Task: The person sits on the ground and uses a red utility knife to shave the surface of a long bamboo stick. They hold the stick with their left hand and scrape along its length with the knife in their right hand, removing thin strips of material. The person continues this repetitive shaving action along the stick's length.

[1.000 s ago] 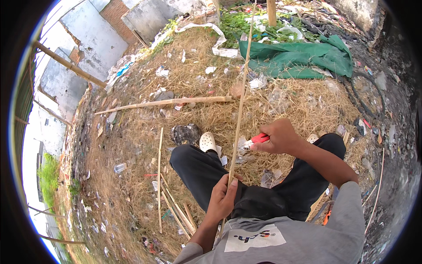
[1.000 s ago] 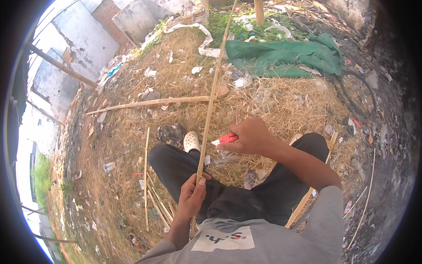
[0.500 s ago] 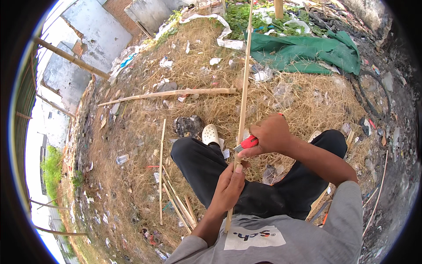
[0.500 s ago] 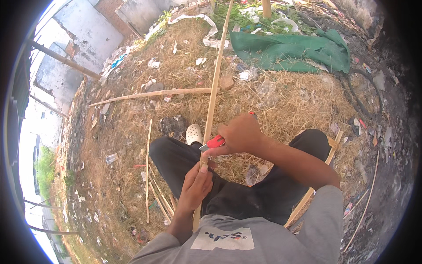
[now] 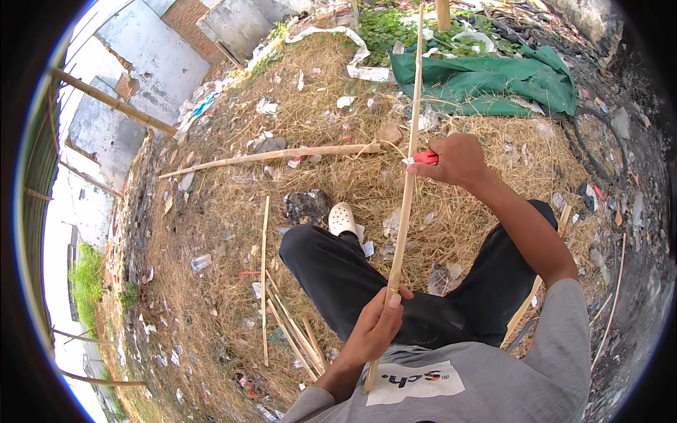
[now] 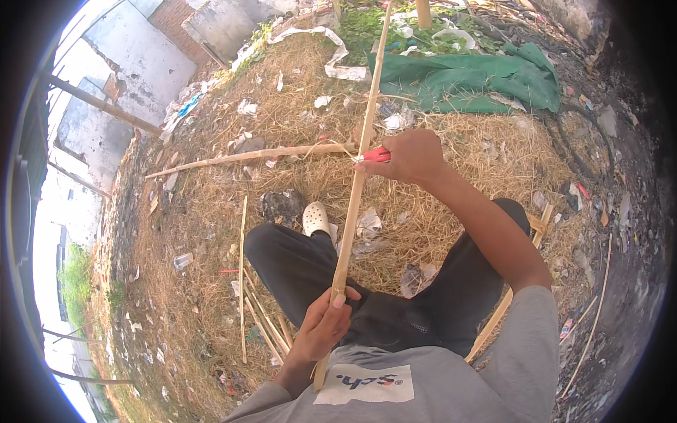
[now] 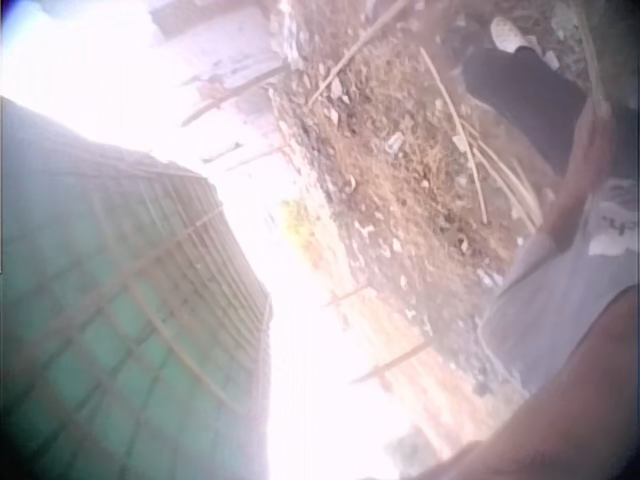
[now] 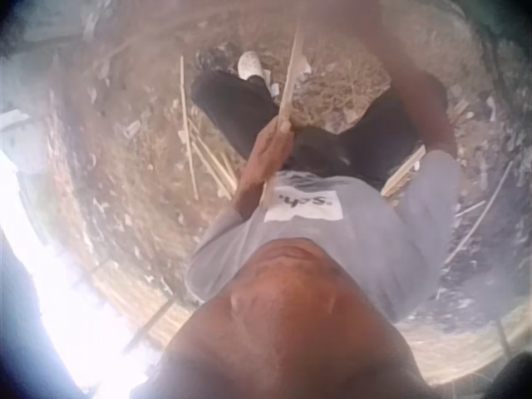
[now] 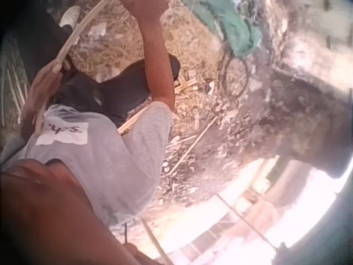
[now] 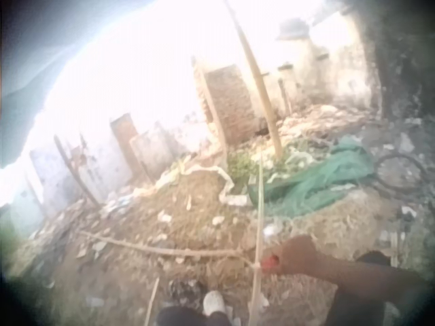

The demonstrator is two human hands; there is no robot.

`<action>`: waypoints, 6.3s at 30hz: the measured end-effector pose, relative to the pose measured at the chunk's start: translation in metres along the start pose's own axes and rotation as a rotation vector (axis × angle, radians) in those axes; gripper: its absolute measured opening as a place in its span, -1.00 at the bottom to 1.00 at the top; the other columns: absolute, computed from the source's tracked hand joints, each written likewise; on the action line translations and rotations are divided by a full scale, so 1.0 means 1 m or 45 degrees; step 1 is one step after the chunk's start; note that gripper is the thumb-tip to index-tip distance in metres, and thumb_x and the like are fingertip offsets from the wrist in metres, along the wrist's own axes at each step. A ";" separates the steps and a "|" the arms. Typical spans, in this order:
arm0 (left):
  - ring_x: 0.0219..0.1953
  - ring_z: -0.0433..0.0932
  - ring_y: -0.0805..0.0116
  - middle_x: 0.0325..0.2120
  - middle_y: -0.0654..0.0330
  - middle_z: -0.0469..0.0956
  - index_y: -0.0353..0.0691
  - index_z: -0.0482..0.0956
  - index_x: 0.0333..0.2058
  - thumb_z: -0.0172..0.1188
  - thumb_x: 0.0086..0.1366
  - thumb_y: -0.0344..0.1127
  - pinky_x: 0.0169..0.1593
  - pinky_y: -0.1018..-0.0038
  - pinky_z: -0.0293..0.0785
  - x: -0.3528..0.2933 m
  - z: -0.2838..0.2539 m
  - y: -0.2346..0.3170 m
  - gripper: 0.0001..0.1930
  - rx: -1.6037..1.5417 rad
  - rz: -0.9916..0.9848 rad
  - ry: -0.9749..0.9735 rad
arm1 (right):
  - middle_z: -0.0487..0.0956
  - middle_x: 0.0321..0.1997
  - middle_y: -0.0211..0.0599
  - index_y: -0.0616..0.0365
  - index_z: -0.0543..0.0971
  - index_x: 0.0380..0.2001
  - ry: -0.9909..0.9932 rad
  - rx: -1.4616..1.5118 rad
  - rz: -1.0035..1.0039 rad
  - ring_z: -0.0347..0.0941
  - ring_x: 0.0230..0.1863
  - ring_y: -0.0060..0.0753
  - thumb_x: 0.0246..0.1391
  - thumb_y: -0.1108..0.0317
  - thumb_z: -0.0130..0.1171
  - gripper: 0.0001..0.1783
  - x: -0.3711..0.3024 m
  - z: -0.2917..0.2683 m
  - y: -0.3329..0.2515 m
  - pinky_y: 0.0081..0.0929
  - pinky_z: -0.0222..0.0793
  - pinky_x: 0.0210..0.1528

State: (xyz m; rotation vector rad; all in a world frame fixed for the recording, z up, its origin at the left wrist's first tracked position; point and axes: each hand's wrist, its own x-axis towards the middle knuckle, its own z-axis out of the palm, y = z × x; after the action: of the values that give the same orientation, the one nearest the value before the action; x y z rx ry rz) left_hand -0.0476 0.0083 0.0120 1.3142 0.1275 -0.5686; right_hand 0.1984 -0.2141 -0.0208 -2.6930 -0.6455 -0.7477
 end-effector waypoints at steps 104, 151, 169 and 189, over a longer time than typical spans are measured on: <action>-0.65 0.08 0.74 -0.67 0.53 0.16 -0.36 0.41 0.03 -0.15 0.49 -0.14 -0.55 0.67 0.01 -0.028 -0.034 -0.008 -0.61 0.258 0.079 0.111 | 0.35 -0.82 -0.20 0.08 0.51 -0.77 -0.124 0.365 0.042 0.38 -0.72 -0.08 -0.08 -0.44 0.12 -0.27 -0.032 -0.023 -0.056 -0.22 0.24 -0.63; -0.64 0.20 0.69 -0.73 0.43 0.25 -0.31 0.46 -0.01 -0.10 0.47 -0.17 -0.55 0.61 0.09 -0.057 -0.029 -0.002 -0.65 0.824 -0.006 0.124 | 0.48 -0.76 -0.17 0.10 0.57 -0.76 0.088 0.042 0.680 0.50 -0.64 -0.05 -0.03 -0.53 -0.03 -0.16 0.017 -0.002 0.065 -0.20 0.37 -0.59; -0.32 0.57 0.26 -0.26 0.01 0.53 -0.35 0.27 0.17 -0.10 0.47 -0.11 -0.23 0.40 0.50 0.077 -0.006 -0.034 -0.53 0.847 0.635 0.134 | 0.17 -0.74 -0.70 0.07 0.41 -0.50 -0.263 1.605 0.608 0.00 -0.75 -0.79 0.22 -0.01 0.18 -0.59 0.036 -0.048 -0.025 -0.62 -0.12 -0.70; -0.29 0.54 0.11 -0.46 0.14 0.53 -0.15 0.54 -0.16 0.15 0.30 0.03 -0.09 0.19 0.39 0.011 -0.063 0.223 -0.64 2.441 0.521 0.128 | 0.50 -0.58 -0.21 0.00 0.55 -0.40 -0.643 -0.036 -0.468 0.50 -0.42 -0.03 -0.05 0.20 0.30 -0.81 0.073 -0.149 -0.040 -0.11 0.33 -0.39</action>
State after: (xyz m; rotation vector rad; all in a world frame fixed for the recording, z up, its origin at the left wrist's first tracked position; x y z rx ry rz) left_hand 0.0794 0.0948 0.1859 3.0926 -0.8041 -0.1152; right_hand 0.1726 -0.2097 0.1475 -2.8353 -1.2774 -0.1318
